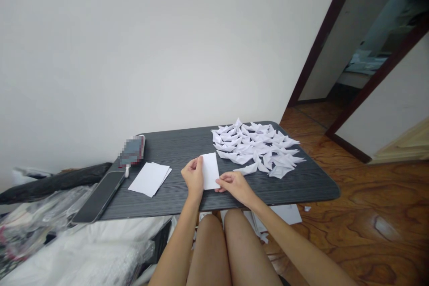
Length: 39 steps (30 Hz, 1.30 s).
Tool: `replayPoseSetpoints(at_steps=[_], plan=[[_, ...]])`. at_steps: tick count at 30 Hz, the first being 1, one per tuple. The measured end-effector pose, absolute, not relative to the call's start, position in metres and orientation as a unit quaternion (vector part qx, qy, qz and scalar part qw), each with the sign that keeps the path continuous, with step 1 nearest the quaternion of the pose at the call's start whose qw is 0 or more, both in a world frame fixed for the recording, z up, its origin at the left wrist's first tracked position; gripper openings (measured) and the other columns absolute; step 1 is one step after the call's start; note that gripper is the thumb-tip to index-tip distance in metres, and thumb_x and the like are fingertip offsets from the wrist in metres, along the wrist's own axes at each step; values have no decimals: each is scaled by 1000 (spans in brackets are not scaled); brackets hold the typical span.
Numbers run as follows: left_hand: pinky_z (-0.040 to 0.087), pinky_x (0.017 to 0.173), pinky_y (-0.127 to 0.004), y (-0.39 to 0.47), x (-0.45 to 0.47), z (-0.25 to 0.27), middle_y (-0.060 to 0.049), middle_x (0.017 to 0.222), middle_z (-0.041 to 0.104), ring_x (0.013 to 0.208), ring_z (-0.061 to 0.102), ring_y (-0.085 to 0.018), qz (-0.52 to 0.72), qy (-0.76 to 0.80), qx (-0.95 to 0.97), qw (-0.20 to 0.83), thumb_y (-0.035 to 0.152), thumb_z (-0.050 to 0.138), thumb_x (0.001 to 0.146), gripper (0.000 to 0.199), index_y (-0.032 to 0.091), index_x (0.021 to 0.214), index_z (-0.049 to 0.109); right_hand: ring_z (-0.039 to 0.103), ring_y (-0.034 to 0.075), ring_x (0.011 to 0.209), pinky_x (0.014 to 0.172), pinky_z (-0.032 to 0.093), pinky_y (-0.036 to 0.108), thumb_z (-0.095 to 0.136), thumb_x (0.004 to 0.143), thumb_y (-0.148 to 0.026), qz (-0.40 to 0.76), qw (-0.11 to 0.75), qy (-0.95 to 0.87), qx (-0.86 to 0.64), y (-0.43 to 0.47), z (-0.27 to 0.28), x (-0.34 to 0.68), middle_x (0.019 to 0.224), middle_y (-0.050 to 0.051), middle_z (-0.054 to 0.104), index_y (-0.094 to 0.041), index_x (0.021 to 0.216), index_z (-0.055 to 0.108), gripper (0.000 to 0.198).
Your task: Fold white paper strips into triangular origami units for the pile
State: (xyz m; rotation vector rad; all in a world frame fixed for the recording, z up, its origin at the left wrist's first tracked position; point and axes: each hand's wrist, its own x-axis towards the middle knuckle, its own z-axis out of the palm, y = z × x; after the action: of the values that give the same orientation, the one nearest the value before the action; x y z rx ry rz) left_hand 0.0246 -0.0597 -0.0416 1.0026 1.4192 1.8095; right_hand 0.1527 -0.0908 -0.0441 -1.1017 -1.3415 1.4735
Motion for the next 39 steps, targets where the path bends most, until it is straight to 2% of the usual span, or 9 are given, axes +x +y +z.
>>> replayPoseSetpoints(at_steps=[5, 10, 17, 25, 28, 31, 34, 37, 39], plan=[[47, 67, -31, -55, 14, -33, -9, 72, 66, 68, 62, -19, 667, 542, 417, 297, 34, 54, 69, 28, 9, 78, 63, 61, 16, 57, 54, 48, 27, 51, 73, -28, 424, 429, -645, -469, -72, -33, 164, 64, 5, 65, -13, 66, 63, 20], [23, 96, -41, -75, 16, -4, -10, 112, 56, 113, 43, -22, 531, 493, 689, -10, 20, 46, 78, 24, 20, 100, 57, 56, 14, 52, 50, 38, 22, 48, 74, -17, 258, 353, -759, -482, -60, -17, 165, 55, 4, 63, -14, 62, 63, 20], [11, 93, -45, -65, 19, 0, -6, 77, 64, 105, 49, -19, 252, 376, 885, -111, 12, 36, 83, 22, 16, 75, 55, 51, 12, 50, 48, 30, 21, 45, 75, -14, 215, 315, -805, -454, -65, -4, 165, 53, 2, 59, -14, 60, 62, 23], [16, 85, -44, -33, -34, 22, -10, 80, 63, 91, 52, -21, 326, 493, 789, -167, 23, 35, 85, 26, 15, 69, 54, 53, 14, 56, 53, 31, 22, 46, 76, -14, 201, 286, -831, -433, -60, 13, 193, 60, 4, 62, -15, 61, 62, 22], [23, 84, -40, -27, -35, 42, -8, 86, 63, 91, 52, -21, 344, 483, 800, -89, 32, 41, 81, 22, 19, 81, 59, 50, 12, 50, 50, 29, 21, 48, 74, -12, 174, 224, -869, -404, -43, 24, 199, 50, 3, 57, -15, 53, 59, 24], [37, 67, -28, -19, -21, 49, -1, 65, 64, 62, 56, -15, 282, 351, 888, 93, 41, 58, 65, 23, 21, 73, 65, 49, 12, 52, 52, 30, 21, 52, 72, -12, 172, 230, -888, -358, -22, 36, 194, 53, 2, 57, -15, 57, 60, 18], [35, 45, -21, -6, -6, 39, 2, 44, 56, 40, 47, -10, 353, 351, 838, 224, 41, 60, 61, 26, 17, 51, 63, 52, 12, 58, 58, 36, 22, 53, 73, -18, 227, 317, -856, -339, -1, 43, 183, 59, 1, 60, -15, 64, 62, 13], [39, 46, -21, 6, 5, 18, -4, 62, 65, 50, 54, -12, 506, 411, 682, 332, 40, 55, 67, 30, 12, 71, 66, 57, 13, 75, 66, 43, 24, 53, 73, -28, 348, 477, -729, -346, 18, 35, 169, 81, 5, 63, -15, 79, 62, 17], [41, 48, -21, 9, 12, 4, -5, 65, 66, 52, 56, -13, 597, 428, 575, 360, 38, 55, 68, 31, 10, 77, 65, 58, 14, 69, 58, 46, 25, 54, 71, -34, 443, 478, -685, -327, 26, 22, 161, 79, 6, 64, -13, 83, 61, 25]])
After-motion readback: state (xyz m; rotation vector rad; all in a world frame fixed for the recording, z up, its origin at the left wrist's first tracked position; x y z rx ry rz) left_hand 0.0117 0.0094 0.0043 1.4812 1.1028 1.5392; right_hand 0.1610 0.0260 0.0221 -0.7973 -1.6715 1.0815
